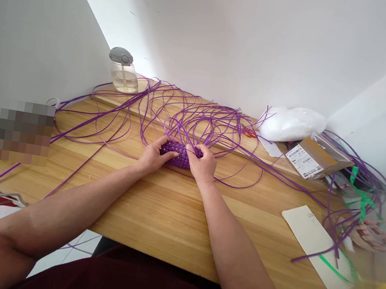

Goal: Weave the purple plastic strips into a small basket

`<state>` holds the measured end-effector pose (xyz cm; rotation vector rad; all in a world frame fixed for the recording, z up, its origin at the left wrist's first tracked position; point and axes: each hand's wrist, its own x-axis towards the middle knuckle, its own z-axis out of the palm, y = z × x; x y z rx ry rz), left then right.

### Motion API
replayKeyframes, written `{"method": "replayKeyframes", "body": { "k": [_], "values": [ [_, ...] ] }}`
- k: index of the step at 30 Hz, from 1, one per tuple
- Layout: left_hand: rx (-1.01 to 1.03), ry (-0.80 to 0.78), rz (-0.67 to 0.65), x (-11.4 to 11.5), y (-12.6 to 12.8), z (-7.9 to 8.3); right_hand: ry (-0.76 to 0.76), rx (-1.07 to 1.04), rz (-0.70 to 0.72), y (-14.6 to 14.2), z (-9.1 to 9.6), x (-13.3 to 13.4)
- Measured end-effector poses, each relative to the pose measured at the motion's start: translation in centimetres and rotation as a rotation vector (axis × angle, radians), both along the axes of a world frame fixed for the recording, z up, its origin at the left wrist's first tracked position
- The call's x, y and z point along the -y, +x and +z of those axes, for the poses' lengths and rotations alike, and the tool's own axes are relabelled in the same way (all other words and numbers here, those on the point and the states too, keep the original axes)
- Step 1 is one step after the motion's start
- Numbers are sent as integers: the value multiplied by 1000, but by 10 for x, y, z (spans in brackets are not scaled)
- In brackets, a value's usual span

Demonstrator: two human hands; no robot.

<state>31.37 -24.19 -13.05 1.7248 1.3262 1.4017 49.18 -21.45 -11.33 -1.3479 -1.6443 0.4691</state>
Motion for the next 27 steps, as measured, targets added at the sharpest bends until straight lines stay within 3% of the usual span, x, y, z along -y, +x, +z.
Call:
{"method": "replayKeyframes", "body": {
  "k": [27],
  "values": [
    [-15,-1,-1,0,0,-1,-21,6,-22,1,-1,0]
  ]
}}
